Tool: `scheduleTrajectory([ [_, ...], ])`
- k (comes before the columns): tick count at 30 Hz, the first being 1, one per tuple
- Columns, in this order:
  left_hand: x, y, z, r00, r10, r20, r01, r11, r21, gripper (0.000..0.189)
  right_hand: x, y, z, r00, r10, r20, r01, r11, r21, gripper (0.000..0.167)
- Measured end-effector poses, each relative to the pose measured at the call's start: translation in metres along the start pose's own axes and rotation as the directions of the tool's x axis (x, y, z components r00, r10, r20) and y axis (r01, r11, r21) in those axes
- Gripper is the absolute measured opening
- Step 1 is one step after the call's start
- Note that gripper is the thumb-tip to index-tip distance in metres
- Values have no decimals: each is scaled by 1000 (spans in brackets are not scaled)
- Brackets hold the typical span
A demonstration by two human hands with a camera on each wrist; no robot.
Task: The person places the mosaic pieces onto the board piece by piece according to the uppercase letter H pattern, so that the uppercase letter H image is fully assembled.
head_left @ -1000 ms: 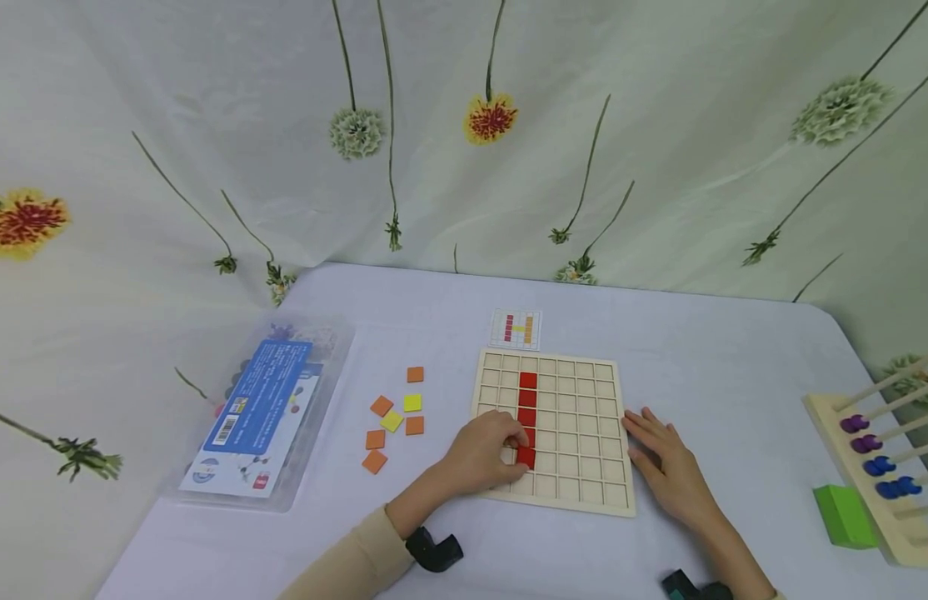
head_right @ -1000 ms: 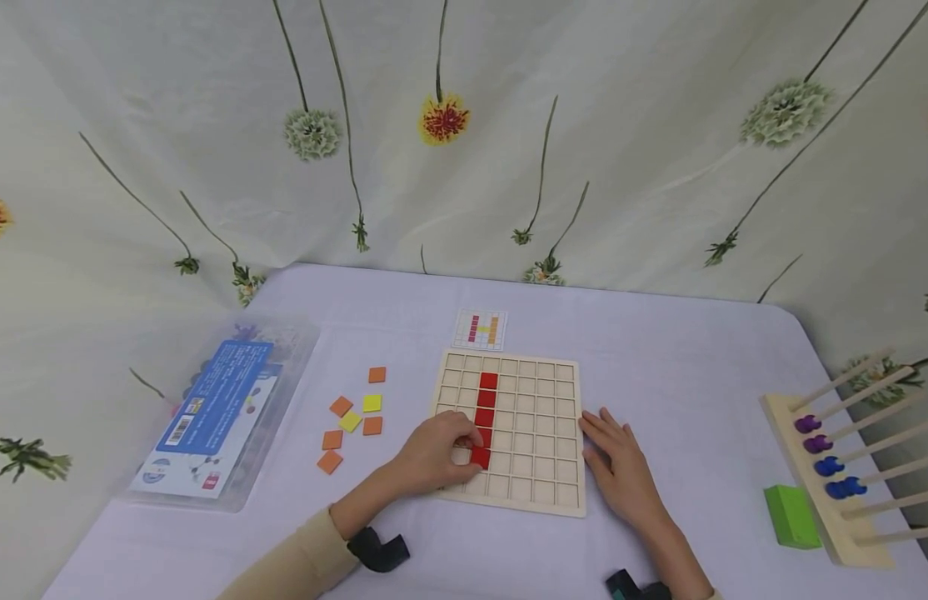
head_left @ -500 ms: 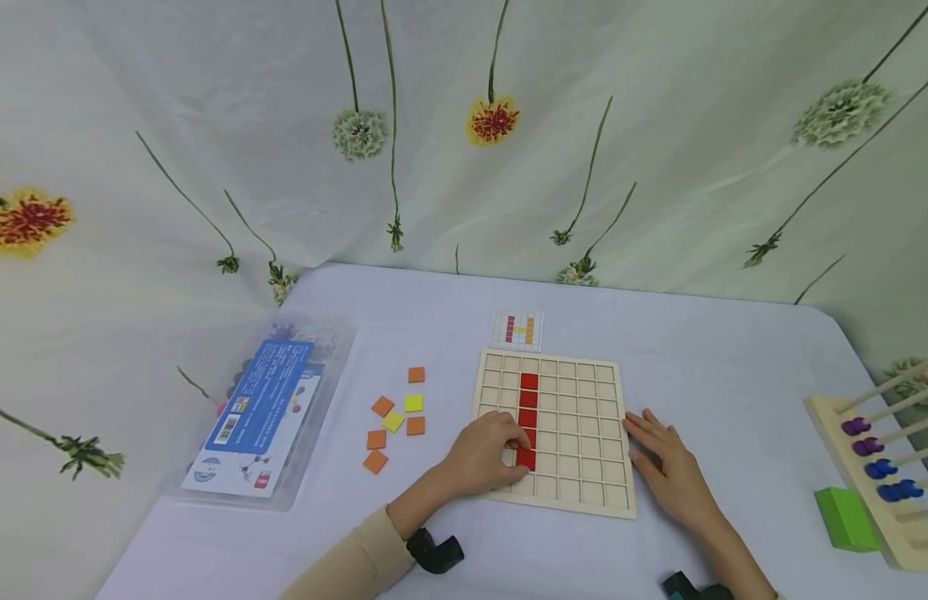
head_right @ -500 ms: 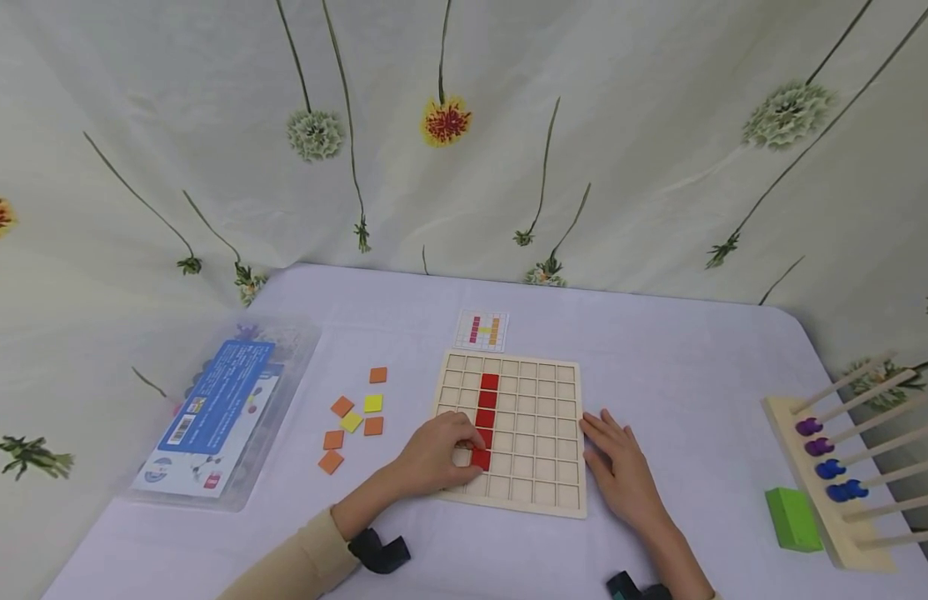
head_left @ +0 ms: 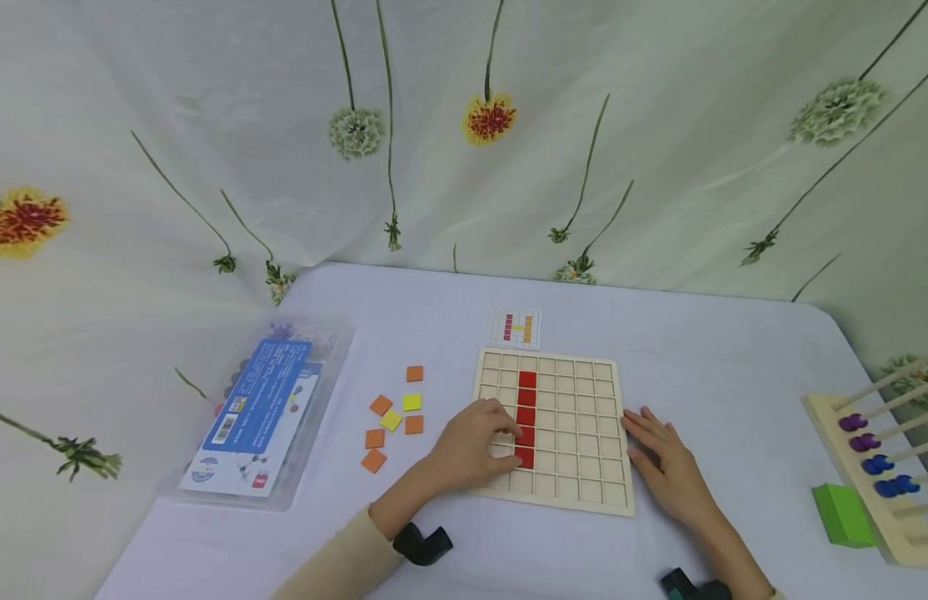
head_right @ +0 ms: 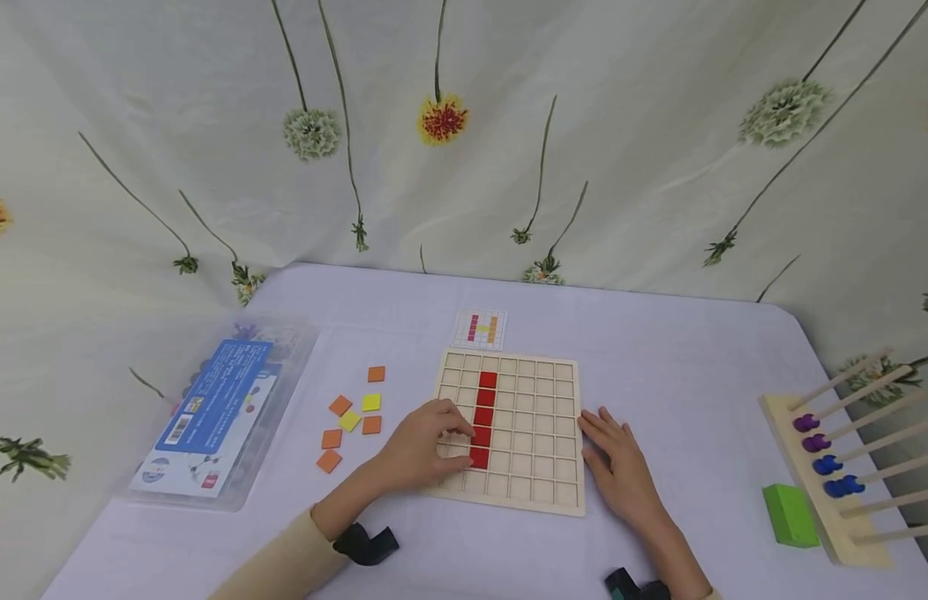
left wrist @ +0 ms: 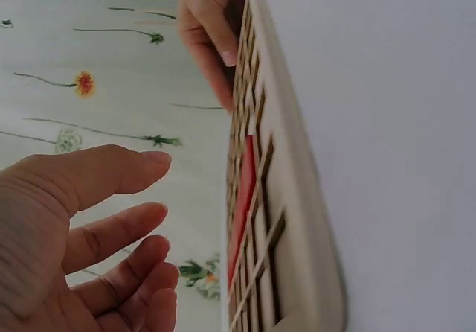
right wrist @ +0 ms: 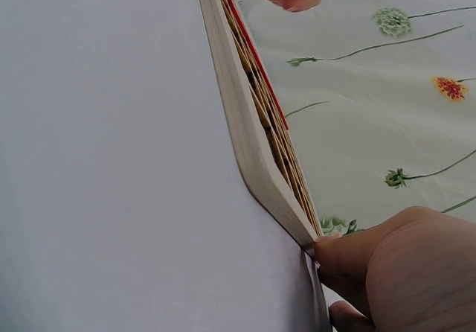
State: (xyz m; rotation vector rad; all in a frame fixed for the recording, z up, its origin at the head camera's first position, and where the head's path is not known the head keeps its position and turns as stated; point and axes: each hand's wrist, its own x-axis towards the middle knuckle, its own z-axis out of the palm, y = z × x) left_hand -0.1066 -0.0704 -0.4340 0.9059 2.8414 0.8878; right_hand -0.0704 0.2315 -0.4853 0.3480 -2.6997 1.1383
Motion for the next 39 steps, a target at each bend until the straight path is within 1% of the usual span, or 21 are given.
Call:
scheduleTrajectory([
  [3, -4, -3, -17, 998, 0, -58, -3, 999, -39, 26, 0, 0, 0, 1000, 4, 2, -4, 1000, 10, 45],
  [5, -8, -7, -29, 994, 6, -114, -12, 998, -54, 28, 1, 0, 0, 1000, 2, 1, -2, 1000, 8, 45],
  [8, -17, -18, -45, 979, 14, -203, -25, 998, -52, 30, 0, 1, 0, 1000, -1, -2, 1, 1000, -2, 45],
  [11, -28, -32, -59, 963, 10, -270, -23, 999, -44, 32, 0, 1, -1, 1000, -6, -4, 6, 1000, -14, 45],
  [13, -35, -44, -65, 954, -19, -299, -1, 998, -67, 33, 0, 1, -1, 1000, -8, -4, 8, 1000, -14, 45],
  [16, -48, -60, -71, 943, -107, -316, 66, 988, -138, 33, 0, 1, 0, 1000, -9, -5, 9, 1000, -11, 45],
  [18, -56, -69, -70, 931, -166, -325, 112, 978, -177, 34, 0, 1, 0, 1000, -8, -4, 8, 1000, -11, 45],
  [20, -64, -77, -68, 919, -212, -332, 153, 969, -195, 36, 0, 1, 0, 1000, -6, -5, 6, 1000, -13, 44],
  [25, -79, -95, -57, 885, -289, -365, 236, 954, -183, 41, -1, 2, 0, 1000, -9, -9, 9, 1000, -17, 44],
  [29, -84, -107, -50, 857, -346, -383, 298, 938, -179, 42, -1, 2, 1, 1000, -16, -15, 16, 1000, -12, 43],
  [33, -86, -115, -45, 843, -372, -388, 338, 928, -156, 39, -1, 2, 1, 1000, -19, -12, 18, 1000, -8, 43],
  [39, -84, -123, -36, 831, -389, -398, 371, 920, -123, 34, -1, 1, 0, 1000, -24, -13, 24, 1000, -8, 43],
])
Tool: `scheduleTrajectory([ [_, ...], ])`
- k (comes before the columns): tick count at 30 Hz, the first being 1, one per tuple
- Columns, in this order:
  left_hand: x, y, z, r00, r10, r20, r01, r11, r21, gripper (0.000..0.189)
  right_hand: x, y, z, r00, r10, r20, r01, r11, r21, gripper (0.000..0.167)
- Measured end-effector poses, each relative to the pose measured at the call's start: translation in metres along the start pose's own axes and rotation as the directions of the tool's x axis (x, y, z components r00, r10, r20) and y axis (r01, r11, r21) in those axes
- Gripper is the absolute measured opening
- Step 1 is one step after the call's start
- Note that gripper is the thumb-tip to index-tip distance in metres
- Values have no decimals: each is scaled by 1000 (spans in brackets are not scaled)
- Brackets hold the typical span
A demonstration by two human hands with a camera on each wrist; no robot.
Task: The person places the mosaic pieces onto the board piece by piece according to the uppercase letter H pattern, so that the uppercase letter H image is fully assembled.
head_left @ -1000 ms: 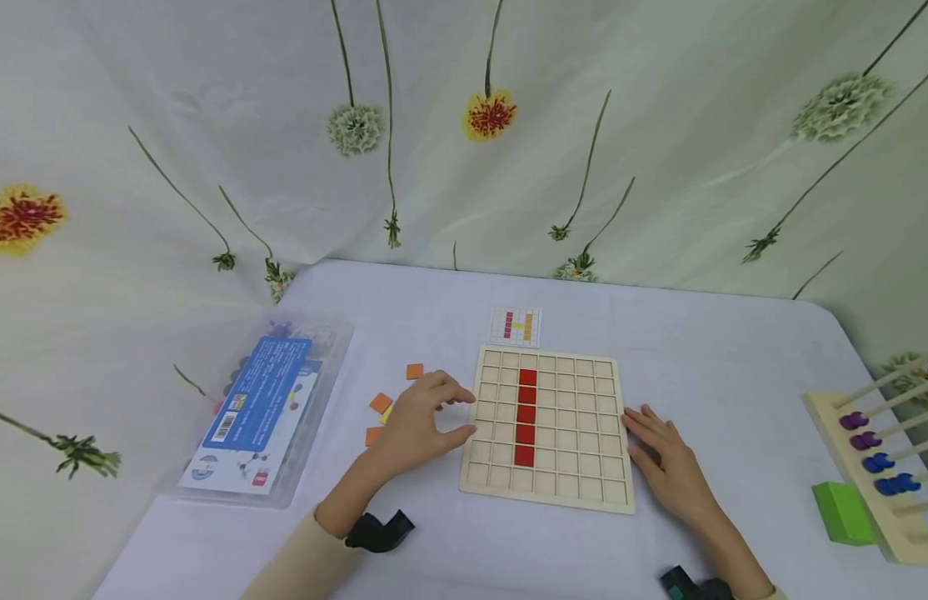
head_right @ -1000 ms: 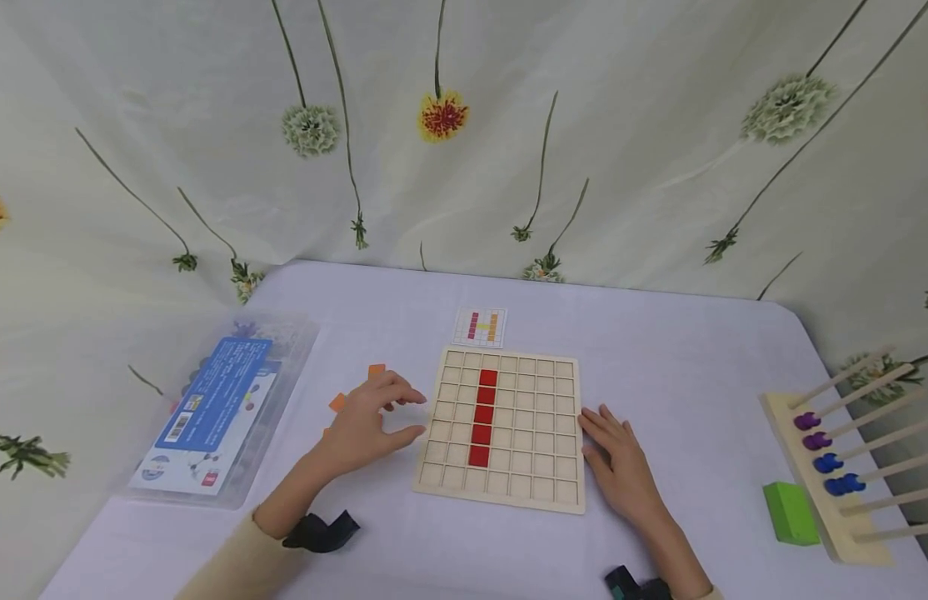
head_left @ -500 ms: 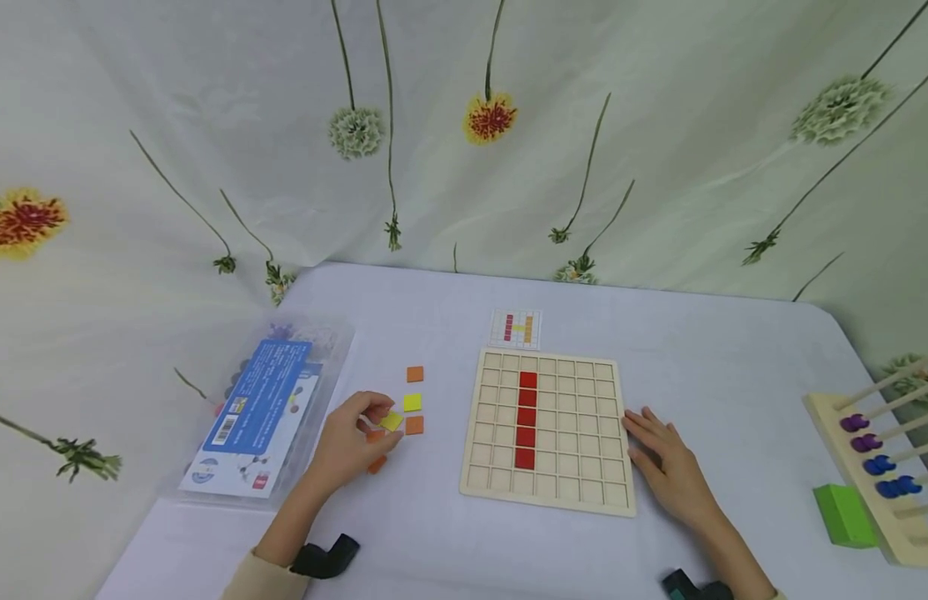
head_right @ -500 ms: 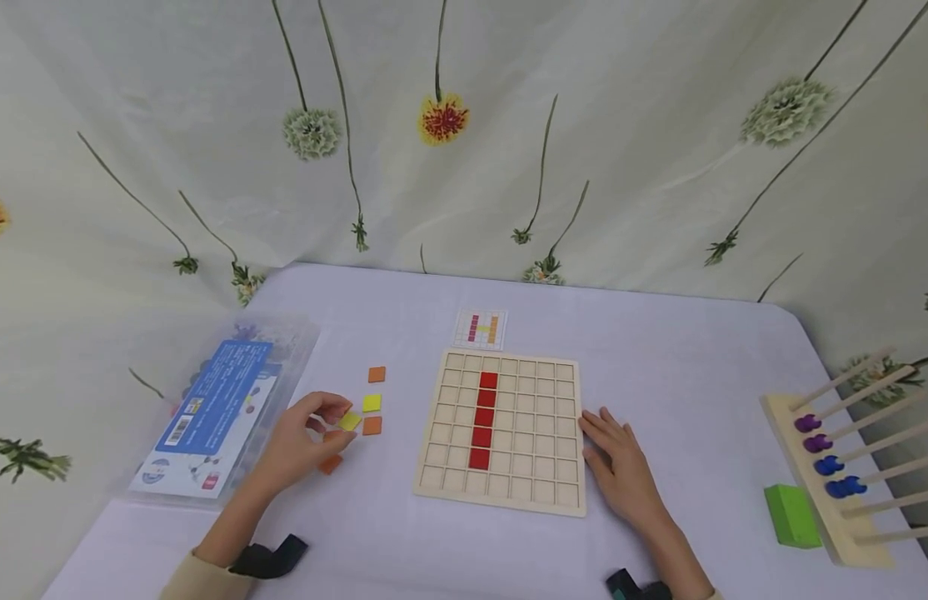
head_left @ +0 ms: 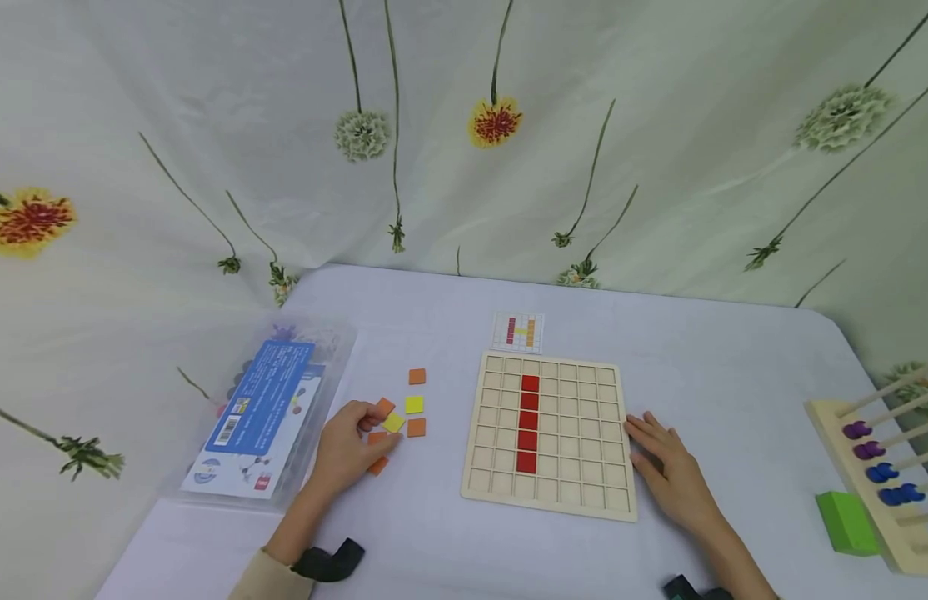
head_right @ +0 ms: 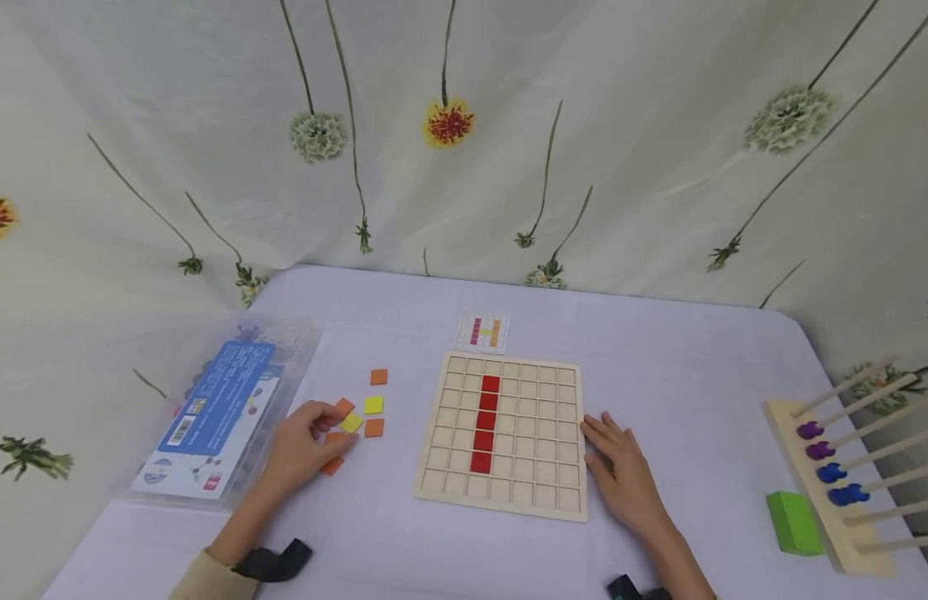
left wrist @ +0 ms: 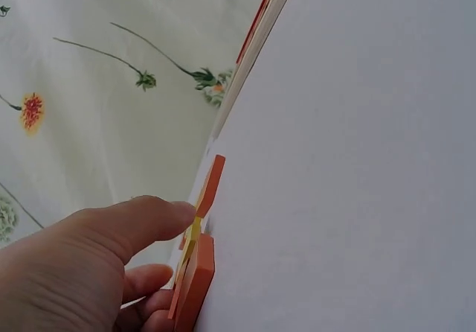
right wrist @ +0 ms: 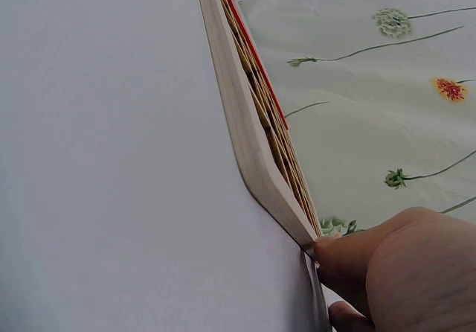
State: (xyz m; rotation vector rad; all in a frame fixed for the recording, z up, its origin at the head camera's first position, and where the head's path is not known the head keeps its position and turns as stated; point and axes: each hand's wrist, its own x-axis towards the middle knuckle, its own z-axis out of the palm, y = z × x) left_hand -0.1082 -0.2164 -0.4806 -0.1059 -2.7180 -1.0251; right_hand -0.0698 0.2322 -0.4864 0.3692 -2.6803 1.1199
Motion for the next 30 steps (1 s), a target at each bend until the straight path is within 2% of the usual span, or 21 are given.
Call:
scheduleTrajectory([
  [6, 0, -1, 3, 1000, -19, -10, 19, 999, 35, 32, 0, 1, 0, 1000, 0, 1, 0, 1000, 1, 43],
  [30, 1, -1, 4, 1000, 9, -20, -7, 997, 80, 28, 0, 2, 1, 1000, 14, 4, -14, 1000, 6, 43],
])
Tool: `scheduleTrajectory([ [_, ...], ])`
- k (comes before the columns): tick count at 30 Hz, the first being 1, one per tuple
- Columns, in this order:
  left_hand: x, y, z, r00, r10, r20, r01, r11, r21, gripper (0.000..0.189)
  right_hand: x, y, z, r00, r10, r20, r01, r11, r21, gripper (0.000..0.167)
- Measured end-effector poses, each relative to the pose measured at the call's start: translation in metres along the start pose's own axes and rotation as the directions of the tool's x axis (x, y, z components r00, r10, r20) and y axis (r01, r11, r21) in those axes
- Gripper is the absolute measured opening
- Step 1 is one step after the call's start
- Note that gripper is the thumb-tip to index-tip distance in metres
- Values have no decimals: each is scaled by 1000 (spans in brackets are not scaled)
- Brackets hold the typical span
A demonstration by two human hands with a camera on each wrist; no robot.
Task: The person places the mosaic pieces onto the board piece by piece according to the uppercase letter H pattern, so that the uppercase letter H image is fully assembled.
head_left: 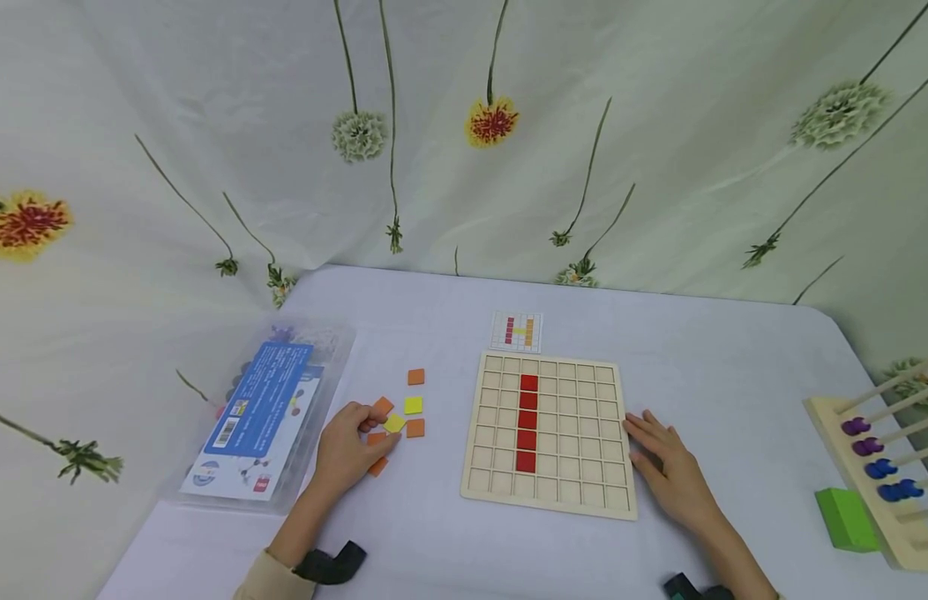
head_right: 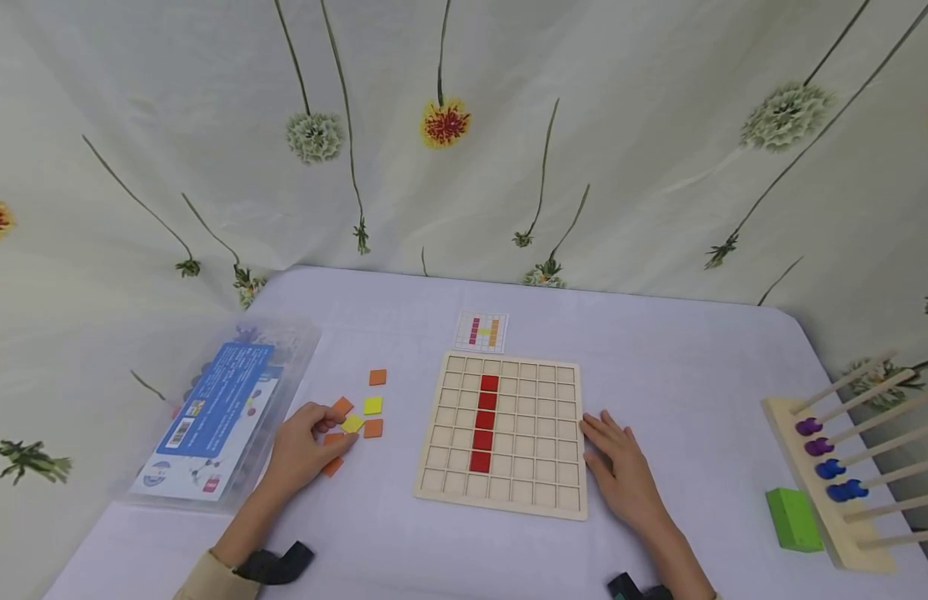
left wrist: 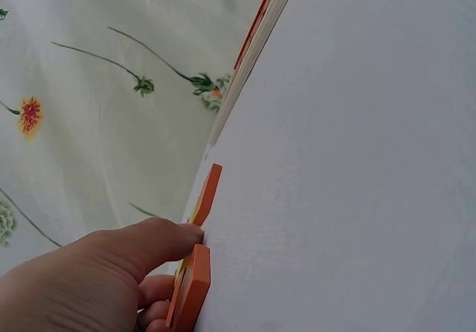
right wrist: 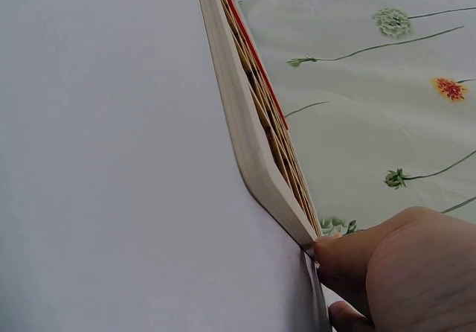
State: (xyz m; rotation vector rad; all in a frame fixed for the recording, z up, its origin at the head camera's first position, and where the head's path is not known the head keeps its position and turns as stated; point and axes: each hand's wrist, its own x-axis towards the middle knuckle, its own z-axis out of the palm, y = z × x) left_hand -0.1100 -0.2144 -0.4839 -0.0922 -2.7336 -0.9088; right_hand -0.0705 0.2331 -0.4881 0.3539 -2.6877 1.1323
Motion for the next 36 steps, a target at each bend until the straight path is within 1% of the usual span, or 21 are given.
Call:
scheduleTrajectory([
  [10, 0, -2, 1, 1000, 5, -1, -5, 1000, 14, 28, -1, 1, 1, 1000, -4, -2, 4, 1000, 6, 44],
  [17, 0, -4, 2, 1000, 0, -3, 0, 1000, 4, 28, -1, 0, 0, 1000, -8, -5, 8, 1000, 5, 43],
  [20, 1, -4, 2, 1000, -10, -21, 10, 1000, -21, 27, 0, 0, 0, 1000, -9, -5, 9, 1000, 8, 43],
  [23, 2, 1, 0, 998, -25, -59, 21, 998, -63, 27, 0, 0, 0, 1000, -9, -3, 9, 1000, 12, 44],
  [25, 4, 8, -3, 997, -9, -78, 2, 996, -87, 28, 0, -1, 0, 1000, -9, -1, 9, 1000, 15, 44],
  [27, 8, 20, -5, 996, 33, -77, -41, 994, -98, 29, 0, -1, -1, 1000, -7, -1, 7, 1000, 16, 44],
  [28, 10, 28, -6, 996, 63, -64, -70, 992, -103, 29, 0, -1, -1, 1000, -7, -1, 7, 1000, 16, 44],
  [31, 20, 54, -3, 987, 159, -5, -159, 979, -131, 28, 0, -1, -1, 1000, -4, -2, 4, 1000, 14, 44],
  [33, 27, 74, 2, 976, 213, 43, -205, 968, -144, 26, 0, -1, -1, 1000, -2, -2, 2, 1000, 11, 44],
  [36, 35, 103, 13, 955, 266, 130, -248, 959, -137, 24, 0, -1, -1, 1000, -2, -3, 2, 1000, 7, 44],
])
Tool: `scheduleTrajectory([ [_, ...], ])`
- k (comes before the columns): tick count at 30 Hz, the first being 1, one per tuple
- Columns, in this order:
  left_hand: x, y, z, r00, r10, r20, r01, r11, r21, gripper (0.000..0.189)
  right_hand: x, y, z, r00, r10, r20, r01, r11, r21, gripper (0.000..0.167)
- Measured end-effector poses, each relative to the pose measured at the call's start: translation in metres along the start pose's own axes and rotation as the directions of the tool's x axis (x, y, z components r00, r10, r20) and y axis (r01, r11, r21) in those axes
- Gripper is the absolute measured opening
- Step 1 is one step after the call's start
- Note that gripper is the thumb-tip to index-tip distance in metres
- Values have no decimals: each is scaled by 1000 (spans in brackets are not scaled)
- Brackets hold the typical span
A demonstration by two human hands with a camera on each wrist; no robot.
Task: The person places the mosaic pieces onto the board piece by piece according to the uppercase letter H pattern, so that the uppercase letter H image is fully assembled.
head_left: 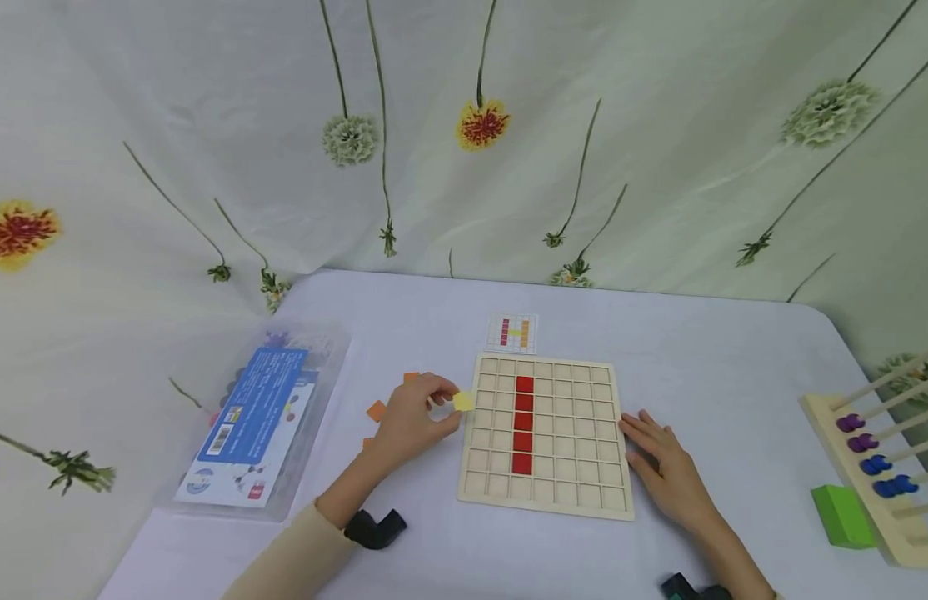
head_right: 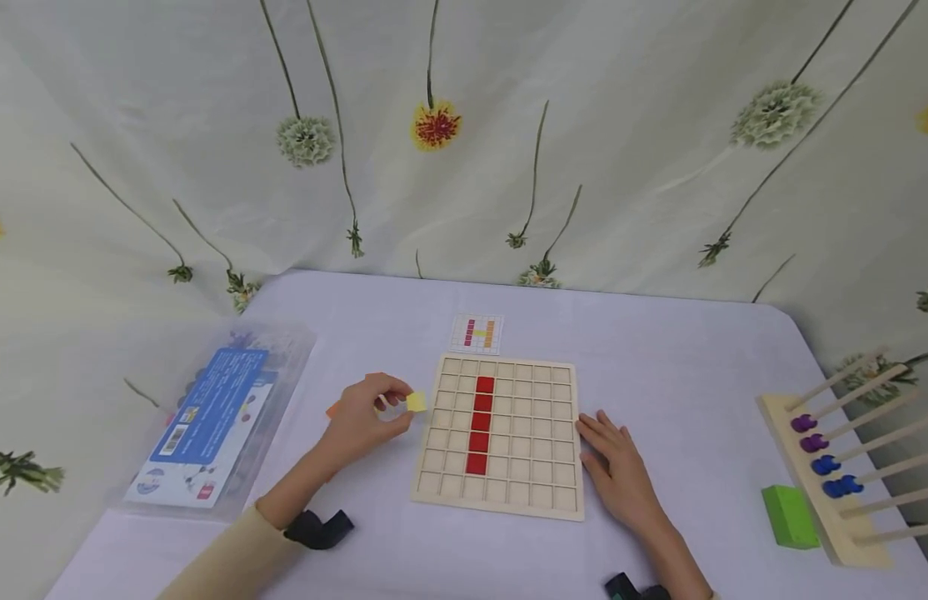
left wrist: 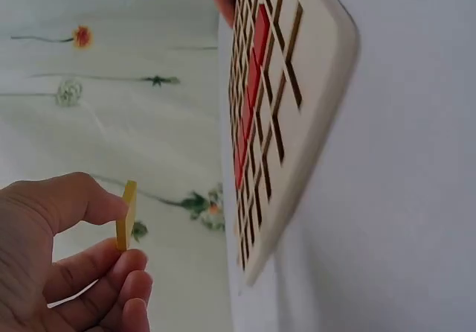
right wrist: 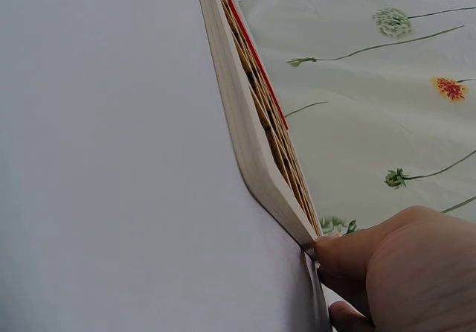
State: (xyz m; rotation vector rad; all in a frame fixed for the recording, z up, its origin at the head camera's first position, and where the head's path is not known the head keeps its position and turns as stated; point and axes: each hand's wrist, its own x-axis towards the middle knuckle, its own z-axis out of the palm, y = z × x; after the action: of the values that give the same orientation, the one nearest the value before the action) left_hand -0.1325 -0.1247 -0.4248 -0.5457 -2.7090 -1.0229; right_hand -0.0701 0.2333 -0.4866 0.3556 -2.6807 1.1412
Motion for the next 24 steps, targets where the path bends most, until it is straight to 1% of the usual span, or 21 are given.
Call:
scheduleTrajectory([
  [2, 9, 14, 9, 997, 15, 77, -17, 1000, 22, 23, 0, 0, 0, 1000, -1, -1, 1, 1000, -1, 45],
  [4, 17, 25, 18, 988, 24, 153, -29, 999, 35, 22, 0, -1, 0, 1000, -2, 0, 2, 1000, 0, 45],
  [7, 27, 37, 33, 969, 28, 246, -37, 999, 33, 21, 1, -1, 0, 1000, -1, 1, 1, 1000, 3, 45],
  [9, 33, 41, 43, 957, 32, 287, -44, 998, 35, 19, 0, -1, 0, 1000, 0, 0, 0, 1000, 2, 45],
  [11, 37, 44, 52, 948, 41, 317, -54, 998, 35, 18, 0, -1, 0, 1000, -4, -3, 4, 1000, -2, 45],
  [13, 40, 45, 60, 939, 60, 340, -79, 996, 42, 18, 0, -1, 0, 1000, -5, -6, 5, 1000, -5, 45],
  [17, 46, 48, 71, 923, 92, 373, -128, 989, 72, 18, 0, 0, 0, 1000, -9, -8, 9, 1000, -7, 45],
  [21, 50, 51, 78, 909, 81, 408, -144, 981, 127, 19, 1, 0, 1, 1000, -13, -7, 13, 1000, -9, 46],
  [24, 52, 53, 82, 901, 60, 430, -147, 974, 172, 19, 1, 1, 1, 1000, -15, -6, 15, 1000, -8, 46],
])
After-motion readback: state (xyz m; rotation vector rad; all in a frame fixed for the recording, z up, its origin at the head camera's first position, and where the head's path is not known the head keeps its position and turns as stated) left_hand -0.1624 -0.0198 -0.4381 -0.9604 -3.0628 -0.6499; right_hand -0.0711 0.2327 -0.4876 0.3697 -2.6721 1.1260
